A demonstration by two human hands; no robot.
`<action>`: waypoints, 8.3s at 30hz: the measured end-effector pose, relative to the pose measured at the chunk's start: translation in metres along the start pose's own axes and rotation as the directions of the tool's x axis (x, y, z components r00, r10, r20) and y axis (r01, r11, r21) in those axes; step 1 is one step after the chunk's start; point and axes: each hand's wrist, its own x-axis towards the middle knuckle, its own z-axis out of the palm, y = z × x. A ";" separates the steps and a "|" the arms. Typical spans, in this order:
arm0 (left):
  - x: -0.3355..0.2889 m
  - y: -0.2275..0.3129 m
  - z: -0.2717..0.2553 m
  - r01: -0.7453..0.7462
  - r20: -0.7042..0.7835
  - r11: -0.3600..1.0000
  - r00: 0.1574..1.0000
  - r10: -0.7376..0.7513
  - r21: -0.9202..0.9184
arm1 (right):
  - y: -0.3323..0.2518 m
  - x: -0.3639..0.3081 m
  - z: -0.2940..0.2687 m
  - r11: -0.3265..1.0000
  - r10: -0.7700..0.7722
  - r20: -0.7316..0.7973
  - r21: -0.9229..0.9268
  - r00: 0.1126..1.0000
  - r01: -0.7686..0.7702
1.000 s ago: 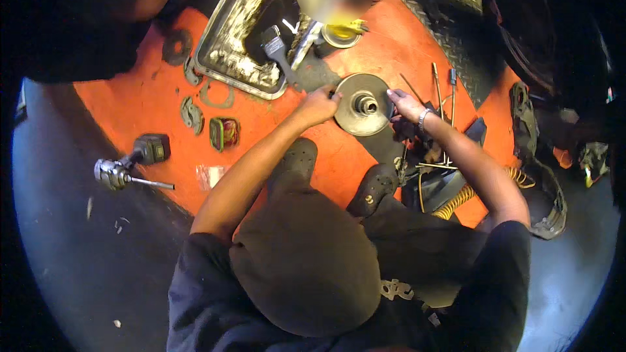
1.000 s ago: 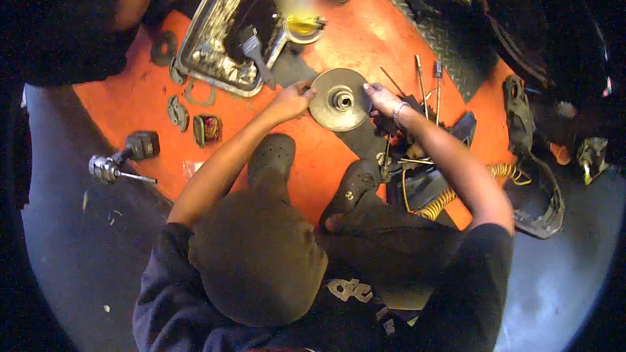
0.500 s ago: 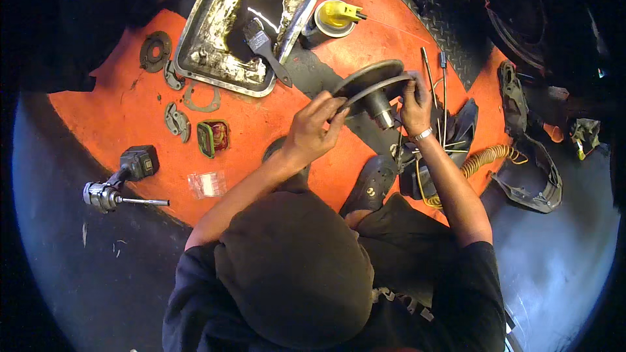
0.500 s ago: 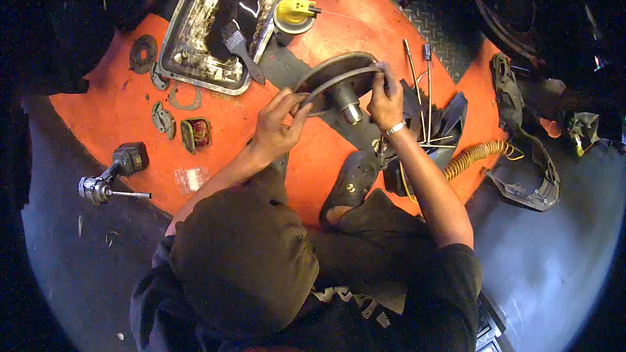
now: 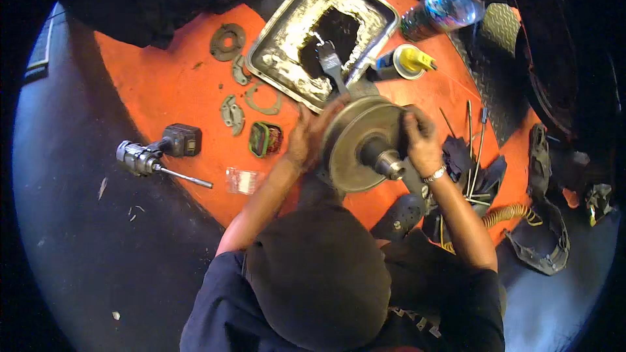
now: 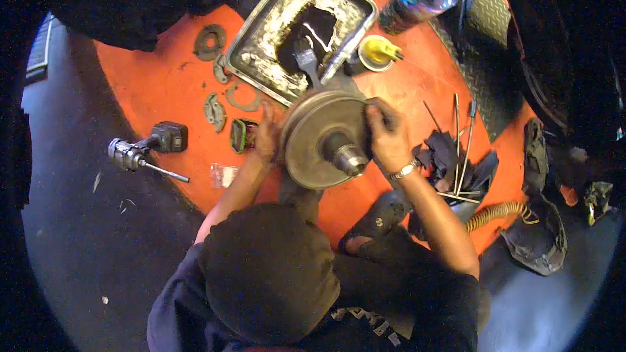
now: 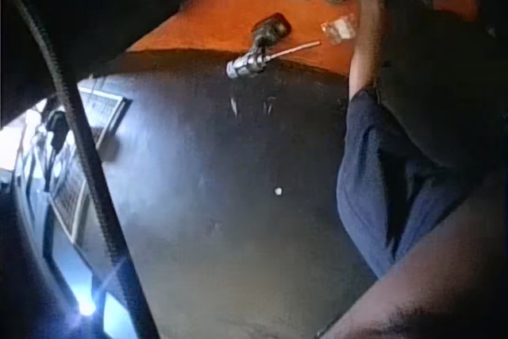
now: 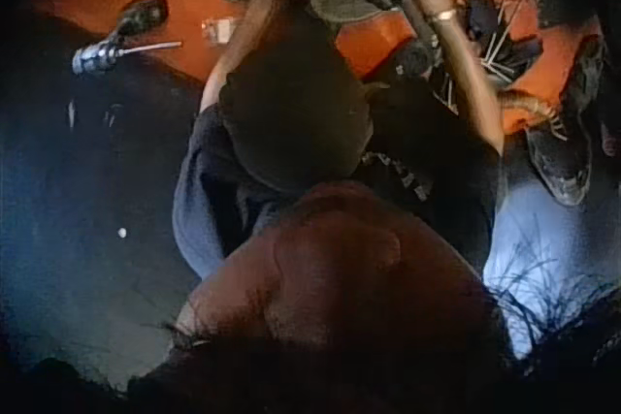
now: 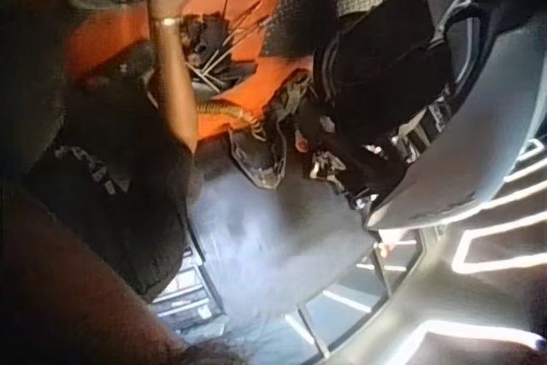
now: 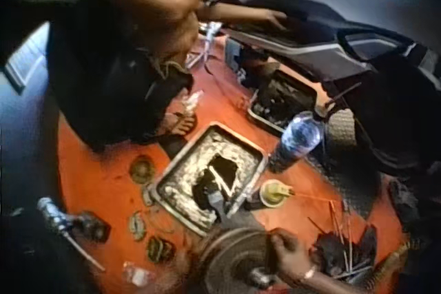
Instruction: The person cleans and reassembles motorcycle clutch components by hand. They wipe internal metal parts with a cloth, apply liquid from a bottle, and brush a component over a tray of fluid.
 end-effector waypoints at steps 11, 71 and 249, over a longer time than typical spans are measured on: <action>-0.017 0.048 -0.049 -0.118 -0.036 0.888 0.993 0.114 -0.445 | -0.023 0.057 0.112 0.978 0.051 0.085 -0.207 0.995 -0.032; 0.079 0.102 -0.075 -0.093 -0.345 0.886 0.899 0.271 0.454 | -0.035 0.122 0.156 0.913 -0.407 -0.396 -0.206 0.823 0.353; 0.065 0.090 -0.031 -0.301 -0.504 0.914 0.764 0.402 0.272 | -0.016 0.118 0.124 0.906 -0.422 -0.224 -0.085 0.879 0.414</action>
